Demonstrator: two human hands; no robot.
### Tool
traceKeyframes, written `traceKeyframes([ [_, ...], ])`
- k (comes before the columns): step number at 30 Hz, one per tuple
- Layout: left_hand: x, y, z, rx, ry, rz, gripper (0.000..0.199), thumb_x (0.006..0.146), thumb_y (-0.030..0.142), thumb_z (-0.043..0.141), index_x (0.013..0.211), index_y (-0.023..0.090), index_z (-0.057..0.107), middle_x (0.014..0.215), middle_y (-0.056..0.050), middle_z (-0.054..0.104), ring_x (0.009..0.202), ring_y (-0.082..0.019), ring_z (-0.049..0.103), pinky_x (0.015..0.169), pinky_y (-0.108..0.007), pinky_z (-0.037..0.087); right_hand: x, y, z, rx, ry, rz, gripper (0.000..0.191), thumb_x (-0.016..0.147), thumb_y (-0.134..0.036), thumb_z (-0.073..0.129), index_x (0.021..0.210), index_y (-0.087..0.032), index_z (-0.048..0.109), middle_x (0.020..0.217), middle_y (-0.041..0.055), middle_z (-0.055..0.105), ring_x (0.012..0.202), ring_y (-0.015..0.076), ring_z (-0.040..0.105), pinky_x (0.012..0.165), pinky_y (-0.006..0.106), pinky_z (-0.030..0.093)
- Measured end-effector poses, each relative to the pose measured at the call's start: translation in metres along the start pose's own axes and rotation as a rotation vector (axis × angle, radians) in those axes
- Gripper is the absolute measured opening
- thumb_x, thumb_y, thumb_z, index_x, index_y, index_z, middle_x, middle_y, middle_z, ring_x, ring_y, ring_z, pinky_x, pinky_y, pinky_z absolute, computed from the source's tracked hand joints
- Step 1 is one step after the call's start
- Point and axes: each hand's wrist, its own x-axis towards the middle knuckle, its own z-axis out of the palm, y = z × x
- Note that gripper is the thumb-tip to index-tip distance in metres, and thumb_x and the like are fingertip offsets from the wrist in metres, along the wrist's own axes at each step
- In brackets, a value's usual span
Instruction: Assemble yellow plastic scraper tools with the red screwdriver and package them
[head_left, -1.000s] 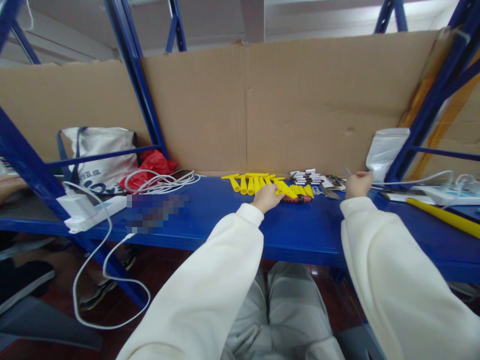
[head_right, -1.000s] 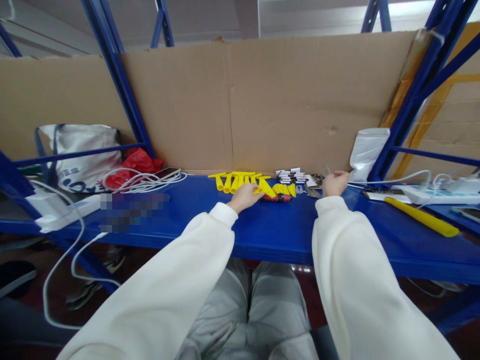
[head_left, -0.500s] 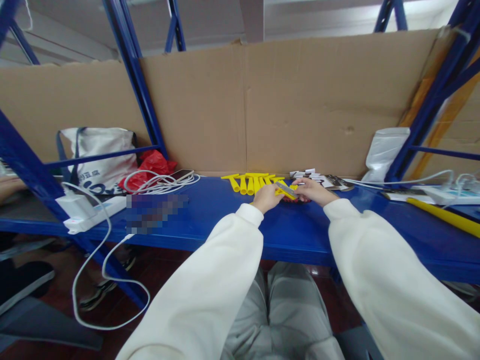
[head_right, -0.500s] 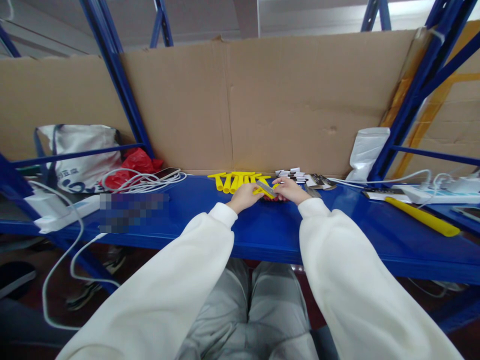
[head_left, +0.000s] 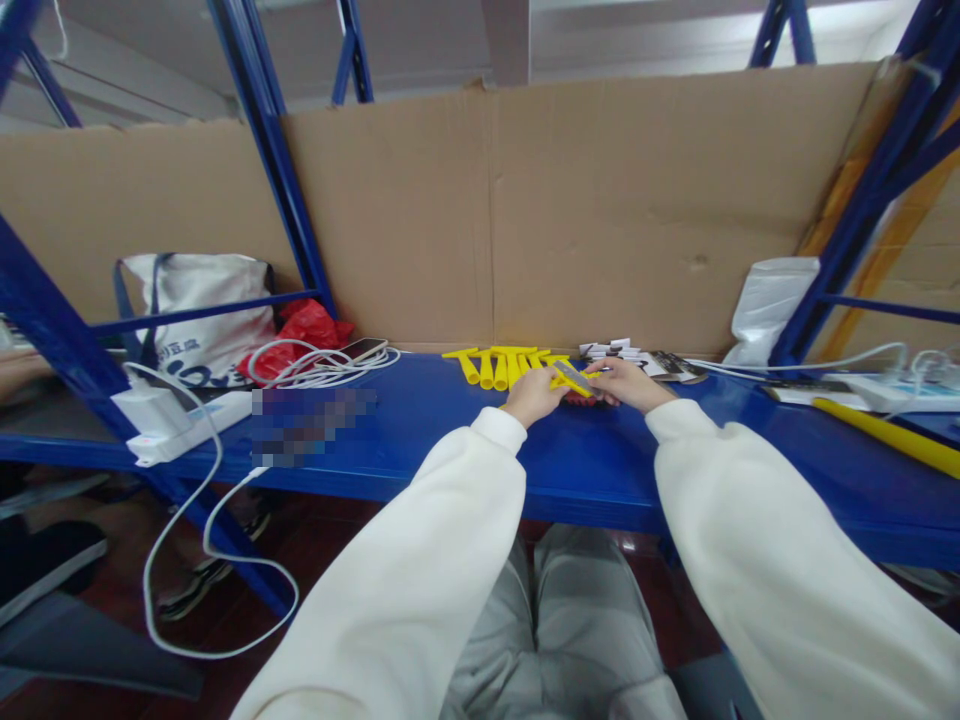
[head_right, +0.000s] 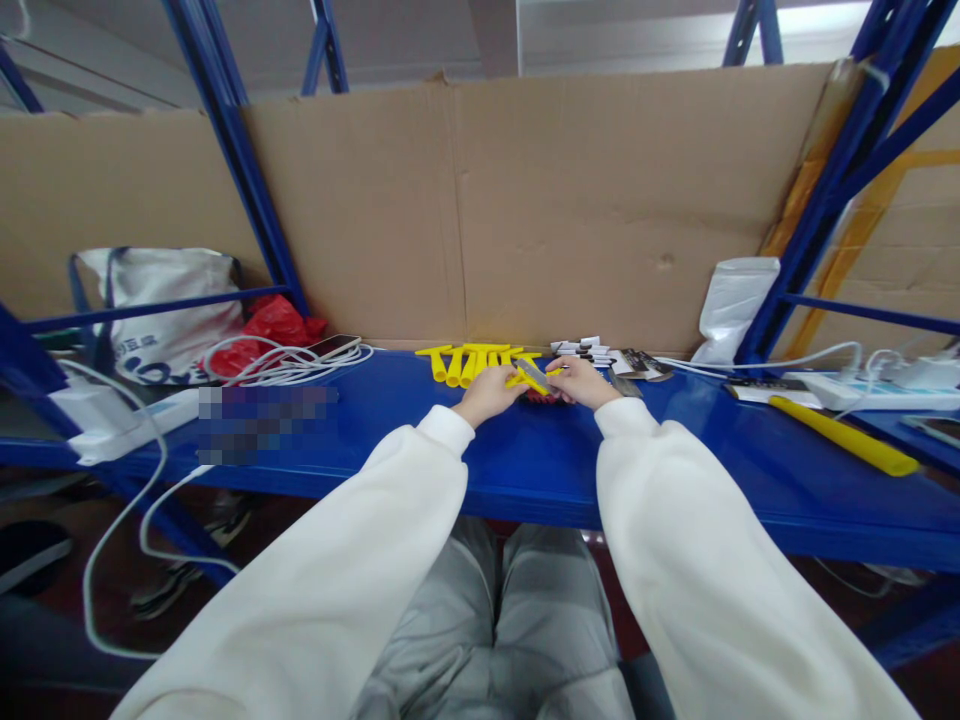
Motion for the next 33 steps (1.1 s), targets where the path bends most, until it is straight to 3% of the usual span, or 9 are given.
traceKeyframes([
  [14,-0.0009,0.0011,-0.0012,0.025,0.006,0.008,0.030,0.097,0.034,0.061,0.118,0.016,0.072,0.117,-0.012,0.074,0.115,-0.026,0.068,0.099,-0.035,0.052,0.0040,0.0025,0.0036,0.060,0.059,-0.005,0.014,0.087,-0.005,0.064,0.091,-0.017,0.059,0.048,-0.0067,0.056,0.032,0.0057,0.043,0.035,0.016,0.033],
  [18,-0.0031,0.0024,-0.0033,0.056,-0.005,-0.008,0.036,0.098,0.034,0.058,0.128,0.016,0.067,0.123,-0.014,0.073,0.117,-0.028,0.067,0.099,-0.036,0.052,0.0038,0.0025,0.0056,0.047,0.036,0.006,0.014,0.088,-0.007,0.066,0.089,-0.018,0.058,0.046,-0.0061,0.057,0.031,0.0066,0.044,0.034,0.016,0.033],
  [23,-0.0080,0.0026,-0.0066,0.086,0.007,0.087,0.049,0.099,0.026,0.055,0.148,0.023,0.052,0.133,-0.012,0.069,0.122,-0.027,0.065,0.102,-0.038,0.051,0.0057,0.0045,0.0061,0.067,-0.007,0.004,0.018,0.087,-0.012,0.072,0.080,-0.019,0.056,0.044,-0.0052,0.058,0.032,0.0067,0.046,0.032,0.016,0.034],
  [27,-0.0093,0.0020,-0.0076,0.122,-0.016,0.176,0.048,0.100,0.019,0.049,0.147,0.028,0.056,0.133,-0.010,0.068,0.122,-0.025,0.064,0.104,-0.037,0.050,0.0024,0.0012,0.0061,0.081,-0.040,0.046,0.020,0.091,-0.012,0.065,0.073,-0.018,0.057,0.044,-0.0035,0.059,0.032,0.0067,0.047,0.033,0.015,0.034],
  [33,-0.0082,0.0034,-0.0085,0.149,-0.009,0.178,0.047,0.102,0.020,0.045,0.147,0.031,0.058,0.126,-0.009,0.068,0.119,-0.024,0.065,0.103,-0.037,0.051,0.0009,0.0016,0.0057,0.166,-0.067,0.048,0.028,0.092,-0.020,0.066,0.066,-0.018,0.055,0.046,-0.0013,0.058,0.033,0.0067,0.046,0.034,0.016,0.033],
])
